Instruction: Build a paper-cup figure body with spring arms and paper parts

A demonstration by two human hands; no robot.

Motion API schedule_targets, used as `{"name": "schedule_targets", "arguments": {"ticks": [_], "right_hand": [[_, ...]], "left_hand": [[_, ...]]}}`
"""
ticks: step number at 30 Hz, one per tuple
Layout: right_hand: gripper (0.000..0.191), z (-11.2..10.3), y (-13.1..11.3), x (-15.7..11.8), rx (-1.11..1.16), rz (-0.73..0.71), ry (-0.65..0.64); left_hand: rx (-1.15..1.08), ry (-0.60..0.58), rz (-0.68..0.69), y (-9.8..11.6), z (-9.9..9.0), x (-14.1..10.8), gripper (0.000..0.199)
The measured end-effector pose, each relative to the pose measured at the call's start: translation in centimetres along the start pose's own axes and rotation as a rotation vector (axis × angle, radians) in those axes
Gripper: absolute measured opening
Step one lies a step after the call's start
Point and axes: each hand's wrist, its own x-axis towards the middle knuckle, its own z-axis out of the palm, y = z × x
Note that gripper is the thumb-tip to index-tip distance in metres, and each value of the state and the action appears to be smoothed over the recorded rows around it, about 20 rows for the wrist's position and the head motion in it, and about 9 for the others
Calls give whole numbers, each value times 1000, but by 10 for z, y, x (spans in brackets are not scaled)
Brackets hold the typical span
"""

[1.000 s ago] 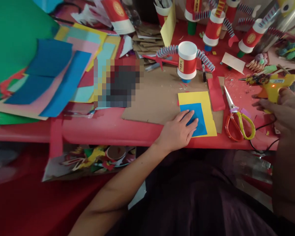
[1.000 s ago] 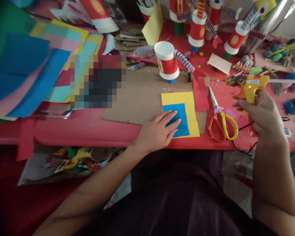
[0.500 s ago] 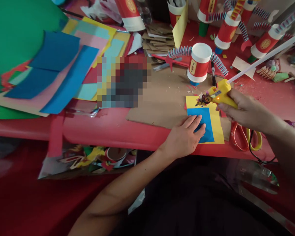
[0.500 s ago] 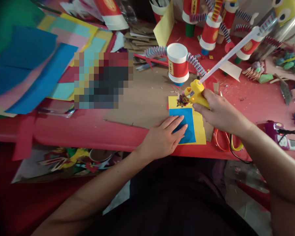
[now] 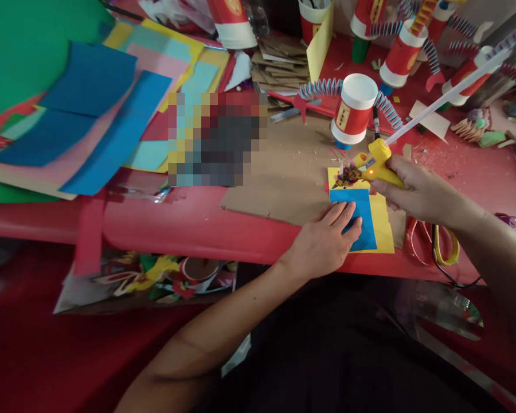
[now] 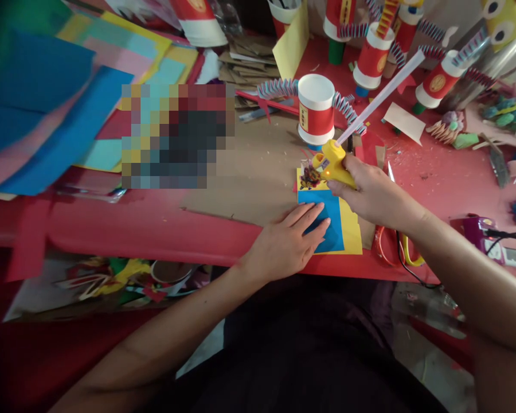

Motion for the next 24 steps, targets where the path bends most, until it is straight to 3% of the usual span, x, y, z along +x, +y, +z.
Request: {"name": "schedule_targets", "arguments": {"ticks": [24], "right_hand": [[12,1,-5,4,-78,57,-3]], "left_hand": [[10,21,-2,0,0,-1,32]]}}
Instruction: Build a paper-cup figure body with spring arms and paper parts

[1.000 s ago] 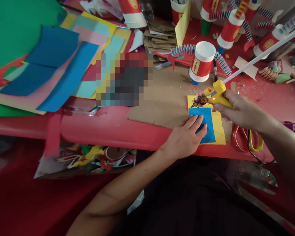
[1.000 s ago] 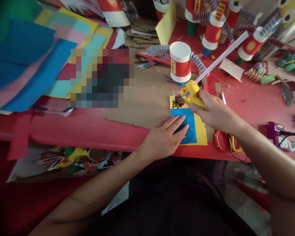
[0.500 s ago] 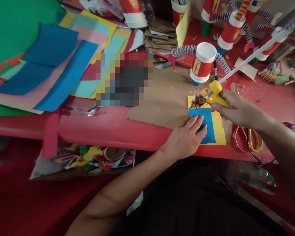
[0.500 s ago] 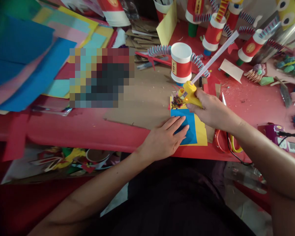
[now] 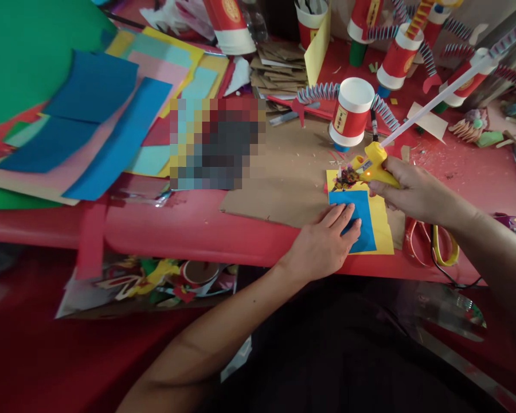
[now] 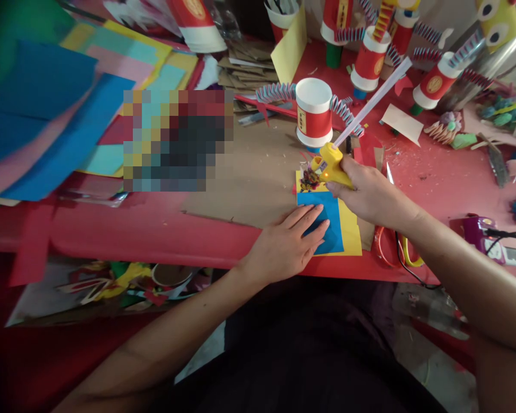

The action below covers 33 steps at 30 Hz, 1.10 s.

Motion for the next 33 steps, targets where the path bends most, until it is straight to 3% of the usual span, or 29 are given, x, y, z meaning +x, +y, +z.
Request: {"name": "schedule_targets", "arguments": {"ticks": [6,17,33], "right_hand": [[11,-3,-8,1,-35,101,-29],[14,-8,-1,0,-128,4,-19],[13,-16,11,-14,-245,31,36]], "left_hand": [[10,-15,-8,0,2,-1,33],[-21,-56,-15,0,0,-1,34],[-37,-95,-23,-1,-6,1,35]]}}
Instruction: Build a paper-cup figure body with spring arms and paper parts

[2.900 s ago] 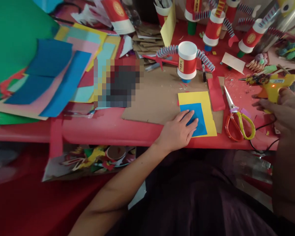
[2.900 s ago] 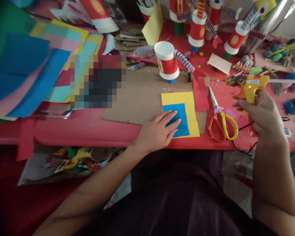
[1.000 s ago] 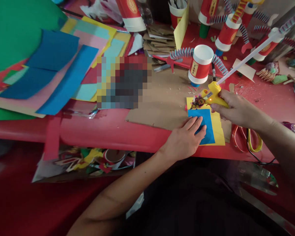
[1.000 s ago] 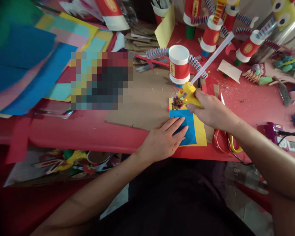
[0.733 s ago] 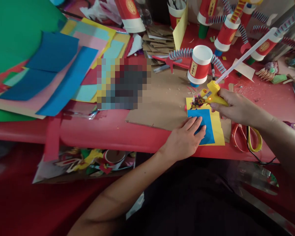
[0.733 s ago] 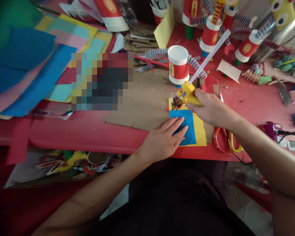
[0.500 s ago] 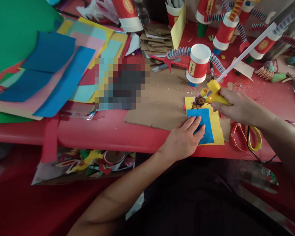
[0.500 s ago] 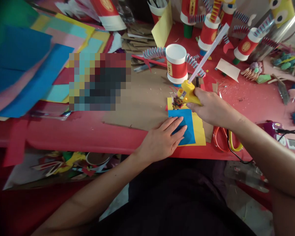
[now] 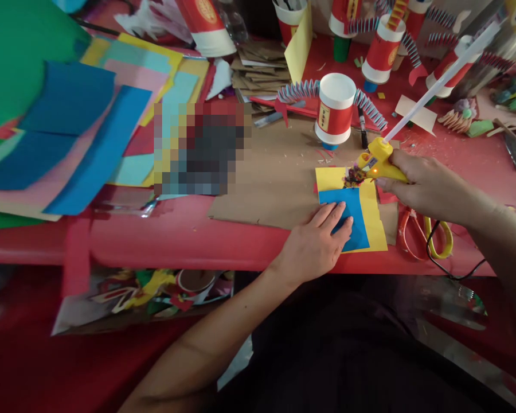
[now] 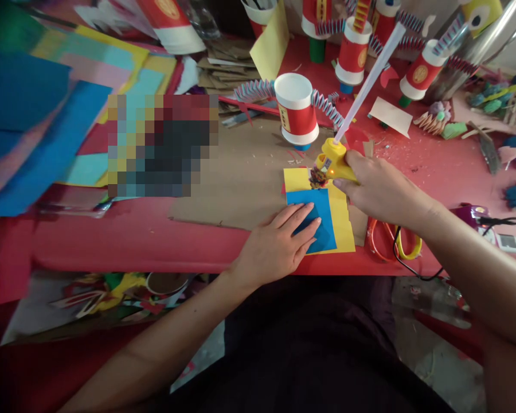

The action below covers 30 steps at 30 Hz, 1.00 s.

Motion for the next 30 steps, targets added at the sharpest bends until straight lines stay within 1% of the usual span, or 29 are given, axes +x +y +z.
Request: {"name": "schedule_targets", "arguments": {"ticks": [3,8,13,16,20,26,30], "right_hand": [[14,0,6,-3,35,27,11],[13,0,18,-9,147,60,31],[10,4,27,-21,140,55,85],[9,9,28,-30,155,79,93],[7,14,28,-41,187,83,118],[13,17,24,-58,181,159,55],[14,22,26,-68,206,111,82]], "left_hand": [[8,-11,6,-1,0,-1,35],[10,13,7,-1,2,-1,35],[8,9,11,-1,2,-1,35],[1,8,1,-2,1,-2,35],[-36,-29,-27,-1,0,-1,37],[-27,-18,-20,-1,-1,0,35],[-53,-45,-34,-1,-1,-1,37]]}}
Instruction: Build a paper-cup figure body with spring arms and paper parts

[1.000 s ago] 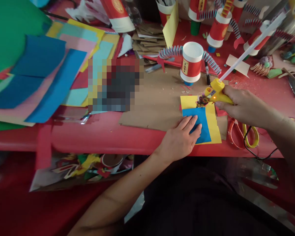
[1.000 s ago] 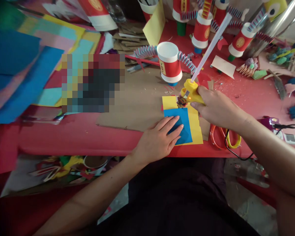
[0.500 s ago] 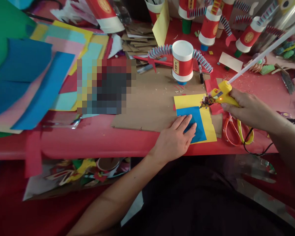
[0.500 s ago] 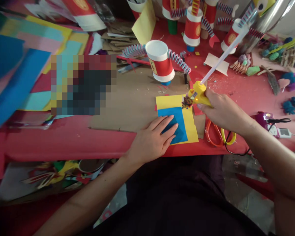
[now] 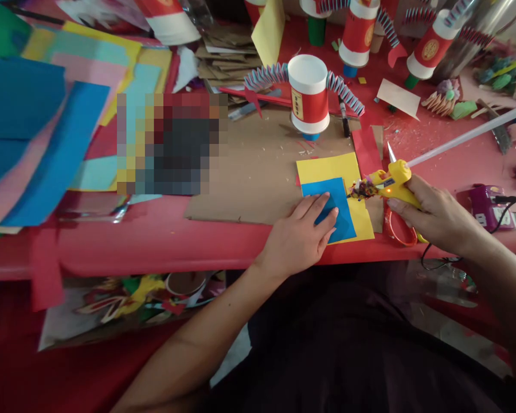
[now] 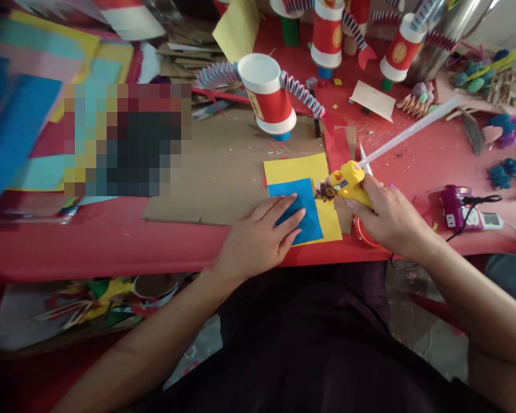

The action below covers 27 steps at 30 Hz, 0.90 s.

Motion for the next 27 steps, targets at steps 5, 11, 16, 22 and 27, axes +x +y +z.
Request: {"name": "schedule_targets", "arguments": {"ticks": [5,11,16,22,27], "right_hand": [[20,4,5,-11,45,10,-6],[14,5,3,-26,102,50,-38],[15,8,4,-38,108,89,-37],[14,9,4,-50,147,73,-86],[11,13,4,-58,145,27,-62]], "left_hand": [[-15,3,-5,-1,2,-1,37],[34,0,5,-1,1,0,36],[41,-5,9,-1,1,1,37],[16,-32,-18,-1,0,1,38],[-14,-26,-16,-2,1,2,38]]}}
